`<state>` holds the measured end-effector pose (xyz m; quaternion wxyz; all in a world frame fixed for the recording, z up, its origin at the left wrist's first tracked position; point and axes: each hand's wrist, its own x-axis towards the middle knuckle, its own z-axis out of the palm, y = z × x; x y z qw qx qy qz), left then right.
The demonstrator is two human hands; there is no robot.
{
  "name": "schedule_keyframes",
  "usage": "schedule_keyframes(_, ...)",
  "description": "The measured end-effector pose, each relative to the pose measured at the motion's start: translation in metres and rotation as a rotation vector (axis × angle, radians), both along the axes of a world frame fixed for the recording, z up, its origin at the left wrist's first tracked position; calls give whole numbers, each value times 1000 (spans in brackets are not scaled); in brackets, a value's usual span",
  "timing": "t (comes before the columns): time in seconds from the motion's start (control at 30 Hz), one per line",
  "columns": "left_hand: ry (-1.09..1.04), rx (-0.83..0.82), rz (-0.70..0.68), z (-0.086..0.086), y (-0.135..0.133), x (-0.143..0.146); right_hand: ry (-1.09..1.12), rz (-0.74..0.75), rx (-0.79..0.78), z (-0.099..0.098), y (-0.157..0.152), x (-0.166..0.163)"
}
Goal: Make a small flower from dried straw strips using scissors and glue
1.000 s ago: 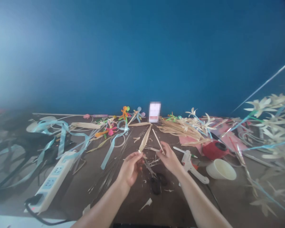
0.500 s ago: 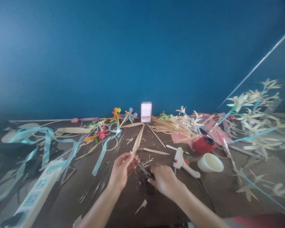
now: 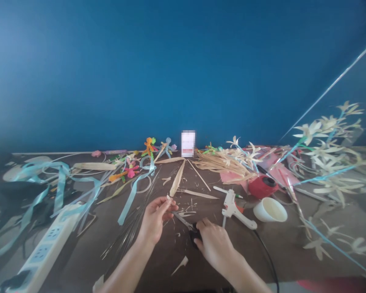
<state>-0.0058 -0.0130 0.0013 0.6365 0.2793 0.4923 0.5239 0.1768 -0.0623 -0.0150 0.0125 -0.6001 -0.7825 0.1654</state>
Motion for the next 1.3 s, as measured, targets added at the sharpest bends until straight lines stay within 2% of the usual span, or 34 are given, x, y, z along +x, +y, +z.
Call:
schedule_keyframes(0.13,19,-7,8,3,-1,-3,13,-38,-9,0,3,3)
schedule_keyframes(0.3,94,-3,-13,6,-2,-5,353,-168,-6,3,7,20)
schedule_keyframes(0.37,117,9,-32,6,-2,-4,562,-240,-108,2,7,24)
schedule_keyframes(0.5,143,23,-53,5,-2,1,1001,-335,-465,-4,6,25)
schedule_keyframes(0.63,167,40,-86,6,-3,5,1261,-338,-611,-5,5,23)
schedule_keyframes(0.87,259,111,-142,11,-5,6,1242,-323,-516,5,5,17)
schedule_keyframes(1.03,270,110,-159,14,-7,7,1213,-275,-526,8,8,12)
schedule_keyframes(1.3,284,112,-166,15,-8,8,1194,-290,-527,10,6,12)
